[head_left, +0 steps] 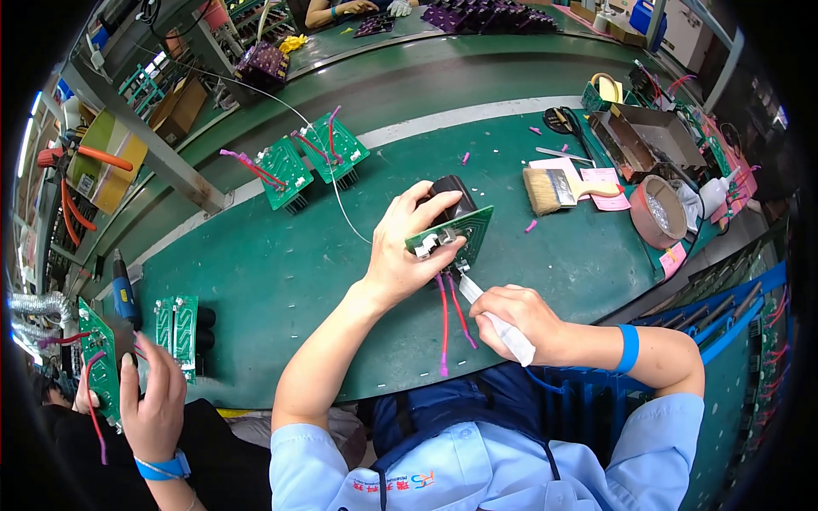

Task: The person solders wires and components onto a printed circuit board using a soldering iron, applying flux and solder to make the connections.

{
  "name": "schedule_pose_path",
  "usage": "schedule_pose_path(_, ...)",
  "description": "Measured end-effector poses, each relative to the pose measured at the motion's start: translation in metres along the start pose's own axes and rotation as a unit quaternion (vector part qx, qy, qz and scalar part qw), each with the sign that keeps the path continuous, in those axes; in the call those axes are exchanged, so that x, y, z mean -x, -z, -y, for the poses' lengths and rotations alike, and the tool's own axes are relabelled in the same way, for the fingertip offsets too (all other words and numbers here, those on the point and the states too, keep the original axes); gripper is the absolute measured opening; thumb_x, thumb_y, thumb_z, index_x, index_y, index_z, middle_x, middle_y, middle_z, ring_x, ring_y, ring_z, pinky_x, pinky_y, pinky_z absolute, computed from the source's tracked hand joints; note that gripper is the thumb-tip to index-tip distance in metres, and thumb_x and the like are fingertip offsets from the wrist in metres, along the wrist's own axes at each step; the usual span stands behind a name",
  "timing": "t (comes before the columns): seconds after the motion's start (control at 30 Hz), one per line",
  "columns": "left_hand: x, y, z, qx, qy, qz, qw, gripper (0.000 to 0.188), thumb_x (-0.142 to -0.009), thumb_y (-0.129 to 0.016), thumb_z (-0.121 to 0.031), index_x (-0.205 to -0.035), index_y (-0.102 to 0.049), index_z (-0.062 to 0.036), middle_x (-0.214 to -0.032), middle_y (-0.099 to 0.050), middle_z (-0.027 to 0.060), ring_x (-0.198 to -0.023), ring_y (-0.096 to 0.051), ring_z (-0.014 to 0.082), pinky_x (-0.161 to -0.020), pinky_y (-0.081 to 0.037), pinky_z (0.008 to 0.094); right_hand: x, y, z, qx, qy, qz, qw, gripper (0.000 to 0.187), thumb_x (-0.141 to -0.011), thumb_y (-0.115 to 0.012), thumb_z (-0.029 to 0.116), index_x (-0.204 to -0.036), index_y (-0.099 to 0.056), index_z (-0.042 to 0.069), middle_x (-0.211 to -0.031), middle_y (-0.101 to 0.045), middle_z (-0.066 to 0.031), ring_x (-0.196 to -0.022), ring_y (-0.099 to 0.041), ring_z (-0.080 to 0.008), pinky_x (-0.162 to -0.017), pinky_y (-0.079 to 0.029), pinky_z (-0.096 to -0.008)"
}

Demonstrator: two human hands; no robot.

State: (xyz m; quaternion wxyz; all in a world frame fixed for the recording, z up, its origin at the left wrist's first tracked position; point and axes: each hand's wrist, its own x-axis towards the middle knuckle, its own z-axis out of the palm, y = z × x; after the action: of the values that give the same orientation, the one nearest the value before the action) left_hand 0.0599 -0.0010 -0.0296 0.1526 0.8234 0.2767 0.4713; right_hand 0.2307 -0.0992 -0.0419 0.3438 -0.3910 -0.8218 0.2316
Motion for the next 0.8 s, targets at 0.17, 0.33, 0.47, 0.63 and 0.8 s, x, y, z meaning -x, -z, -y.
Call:
schedule_pose_path(0.17, -0.006, 0.001, 0.003, 0.009, 0.019, 0.038, 0.999, 0.052, -0.060, -0.070, -0.008, -0.109, -0.053, -0.0052, -0.110, -0.048, 0.0181, -0.101, -0.049, 0.0299, -0.087, -0.038, 0.0342, -0.003, 0.003, -0.003, 0.011, 0.000, 0.004, 1.000, 0.015, -0.065, -0.058, 0.004, -0.078, -0.052, 0.004, -0.069, -0.056, -0.0102, -0.062, -0.056, -0.0278, -0.057, -0.042, -0.0349)
schedule_pose_path(0.33, -0.005, 0.015, 0.003, -0.038, -0.017, 0.020, 0.999, 0.046, -0.060, -0.068, -0.011, -0.104, -0.055, -0.0066, -0.102, -0.054, 0.0136, -0.096, -0.051, 0.0294, -0.084, -0.040, 0.0366, -0.007, -0.005, -0.002, 0.038, 0.034, 0.009, 0.999, 0.014, -0.064, -0.058, 0.005, -0.077, -0.053, 0.007, -0.066, -0.054, -0.0091, -0.058, -0.053, -0.0276, -0.055, -0.041, -0.0356)
schedule_pose_path(0.47, -0.001, 0.005, -0.001, 0.018, -0.040, -0.009, 0.999, 0.047, -0.063, -0.069, -0.016, -0.108, -0.054, -0.0100, -0.107, -0.050, 0.0128, -0.099, -0.049, 0.0295, -0.085, -0.040, 0.0360, 0.003, -0.008, -0.005, 0.133, 0.054, -0.014, 0.990, 0.012, -0.055, -0.060, 0.006, -0.066, -0.055, 0.009, -0.057, -0.052, -0.0084, -0.054, -0.054, -0.0264, -0.050, -0.040, -0.0356)
schedule_pose_path(0.63, 0.009, -0.008, 0.002, 0.032, 0.005, 0.008, 0.999, 0.052, -0.065, -0.065, -0.014, -0.115, -0.048, -0.0126, -0.113, -0.045, 0.0189, -0.103, -0.045, 0.0355, -0.087, -0.039, 0.0388, 0.007, -0.007, -0.009, 0.085, 0.040, -0.015, 0.995, 0.012, -0.064, -0.066, 0.010, -0.061, -0.056, 0.004, -0.055, -0.056, -0.0111, -0.051, -0.058, -0.0254, -0.048, -0.045, -0.0316)
schedule_pose_path(0.8, 0.008, -0.006, 0.007, 0.002, 0.018, -0.011, 1.000, 0.050, -0.067, -0.065, -0.016, -0.115, -0.048, -0.0122, -0.116, -0.044, 0.0188, -0.104, -0.045, 0.0349, -0.087, -0.039, 0.0386, -0.005, 0.003, 0.018, -0.039, -0.117, 0.025, 0.992, 0.011, -0.075, -0.060, 0.010, -0.075, -0.057, 0.000, -0.060, -0.054, -0.0081, -0.057, -0.053, -0.0167, -0.054, -0.043, -0.0295)
